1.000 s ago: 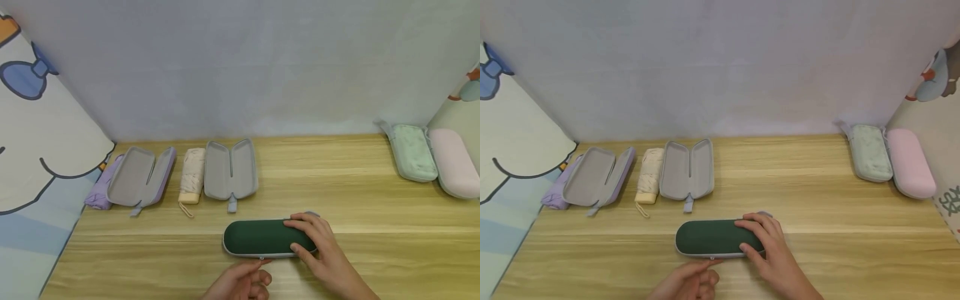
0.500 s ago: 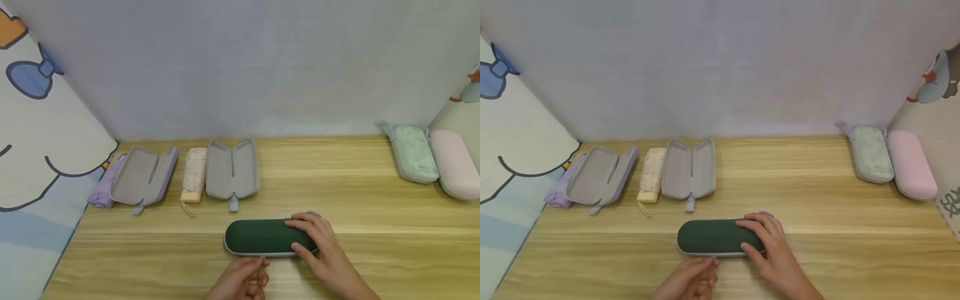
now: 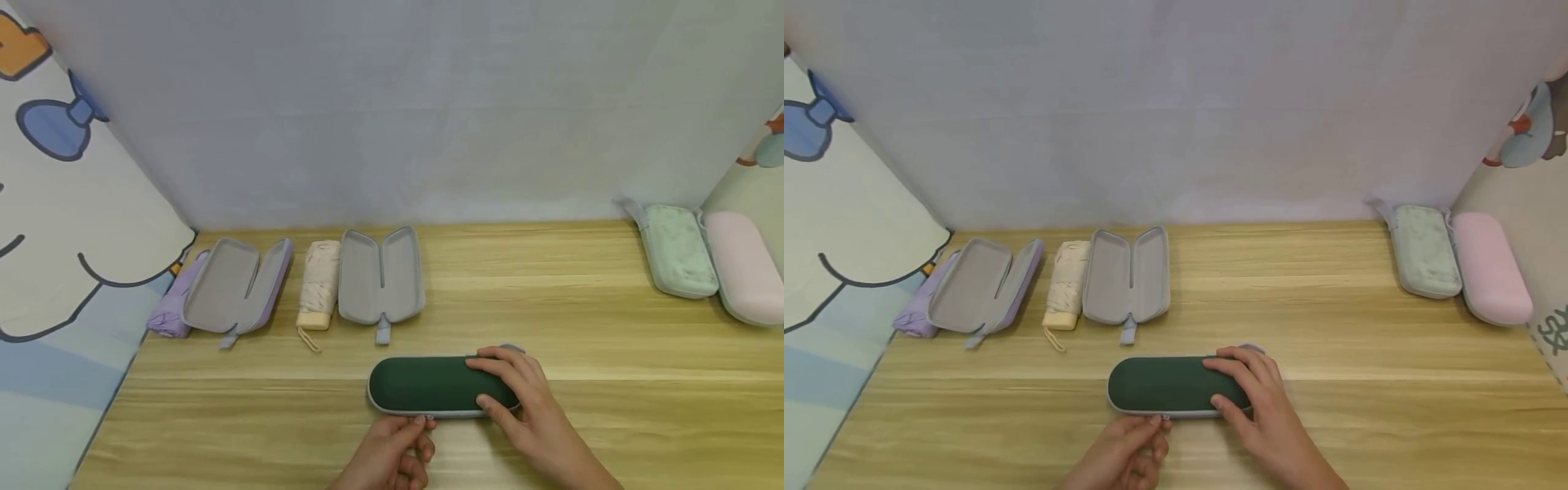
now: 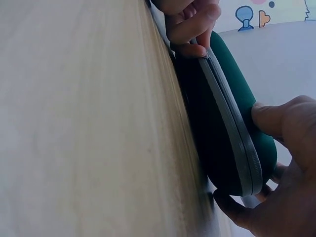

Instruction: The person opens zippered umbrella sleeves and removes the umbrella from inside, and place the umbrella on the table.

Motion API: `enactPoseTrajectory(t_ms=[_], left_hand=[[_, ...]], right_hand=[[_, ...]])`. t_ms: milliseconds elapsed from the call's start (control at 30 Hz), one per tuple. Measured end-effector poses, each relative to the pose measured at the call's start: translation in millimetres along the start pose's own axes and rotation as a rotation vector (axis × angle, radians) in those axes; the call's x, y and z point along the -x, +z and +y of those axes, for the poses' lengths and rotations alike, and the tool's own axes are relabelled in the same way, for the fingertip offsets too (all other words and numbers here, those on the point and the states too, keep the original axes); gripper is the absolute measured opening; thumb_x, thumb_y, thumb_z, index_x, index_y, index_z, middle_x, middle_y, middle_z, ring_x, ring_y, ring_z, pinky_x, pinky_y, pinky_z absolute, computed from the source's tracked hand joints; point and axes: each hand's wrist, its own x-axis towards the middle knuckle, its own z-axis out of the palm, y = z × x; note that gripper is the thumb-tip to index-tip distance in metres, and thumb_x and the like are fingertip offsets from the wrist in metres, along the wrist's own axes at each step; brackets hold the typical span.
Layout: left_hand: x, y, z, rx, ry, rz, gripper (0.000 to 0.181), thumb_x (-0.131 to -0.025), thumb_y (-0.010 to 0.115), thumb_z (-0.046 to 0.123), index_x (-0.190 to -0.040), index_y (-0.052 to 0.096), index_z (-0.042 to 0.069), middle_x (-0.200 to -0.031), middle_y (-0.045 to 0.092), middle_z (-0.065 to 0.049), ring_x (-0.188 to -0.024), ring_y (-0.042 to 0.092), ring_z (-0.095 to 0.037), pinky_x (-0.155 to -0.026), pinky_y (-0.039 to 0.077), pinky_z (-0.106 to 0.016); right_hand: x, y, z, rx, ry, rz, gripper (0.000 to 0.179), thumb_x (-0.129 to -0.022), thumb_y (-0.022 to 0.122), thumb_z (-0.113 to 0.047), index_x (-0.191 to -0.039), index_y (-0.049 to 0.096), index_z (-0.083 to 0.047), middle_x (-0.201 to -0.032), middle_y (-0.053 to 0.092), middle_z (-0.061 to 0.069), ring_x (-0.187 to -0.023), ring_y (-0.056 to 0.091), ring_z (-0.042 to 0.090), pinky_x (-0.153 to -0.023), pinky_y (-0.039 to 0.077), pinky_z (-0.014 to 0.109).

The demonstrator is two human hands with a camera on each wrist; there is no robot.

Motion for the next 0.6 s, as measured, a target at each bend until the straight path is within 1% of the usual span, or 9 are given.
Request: enactPoseTrajectory(t_ms=[133, 267, 467, 600], left_hand=[[-0.2, -0.2, 0.2, 0.001, -0.005, 0.017, 0.023, -0.111, 0.046, 0.024, -0.119, 0.058, 0.006, -0.078, 0.055, 0.005, -0.049, 0.053, 0.000, -0.048, 0.046, -0.016], [-0.7, -1.7, 1.7, 0.014, -0.020, 0.022, 0.018, -0.110, 0.046, 0.022, -0.111, 0.060, 0.010, -0.076, 0.051, 0.008, -0.049, 0.049, -0.001, -0.049, 0.044, -0.016], [0.6, -4.1, 3.6, 0.049, -0.021, 0.026, 0.015, -0.109, 0.047, 0.021, -0.099, 0.058, 0.016, -0.072, 0.043, 0.010, -0.048, 0.042, -0.002, -0.049, 0.034, -0.017], [2.2, -5.8, 3.8, 0.065, -0.013, 0.058, 0.016, -0.107, 0.047, 0.019, -0.096, 0.059, 0.016, -0.069, 0.041, 0.010, -0.047, 0.037, -0.004, -0.047, 0.031, -0.018]], right_hand=[[-0.1, 0.1, -0.1, 0.002, -0.011, 0.001, 0.053, -0.096, 0.074, -0.010, -0.142, 0.060, -0.030, -0.146, 0.055, 0.002, -0.136, 0.041, 0.017, -0.111, 0.026, 0.021], [0.2, -0.2, 0.5, 0.007, -0.024, 0.005, 0.053, -0.095, 0.075, -0.009, -0.142, 0.061, -0.029, -0.145, 0.056, 0.003, -0.135, 0.042, 0.017, -0.111, 0.027, 0.021], [0.4, -0.7, 2.3, 0.012, -0.032, 0.001, 0.055, -0.092, 0.078, -0.008, -0.140, 0.062, -0.029, -0.143, 0.057, 0.003, -0.135, 0.042, 0.016, -0.111, 0.026, 0.017], [0.3, -1.0, 3.9, 0.017, -0.030, -0.013, 0.055, -0.090, 0.079, -0.009, -0.139, 0.062, -0.030, -0.143, 0.057, 0.002, -0.136, 0.041, 0.016, -0.113, 0.025, 0.015]])
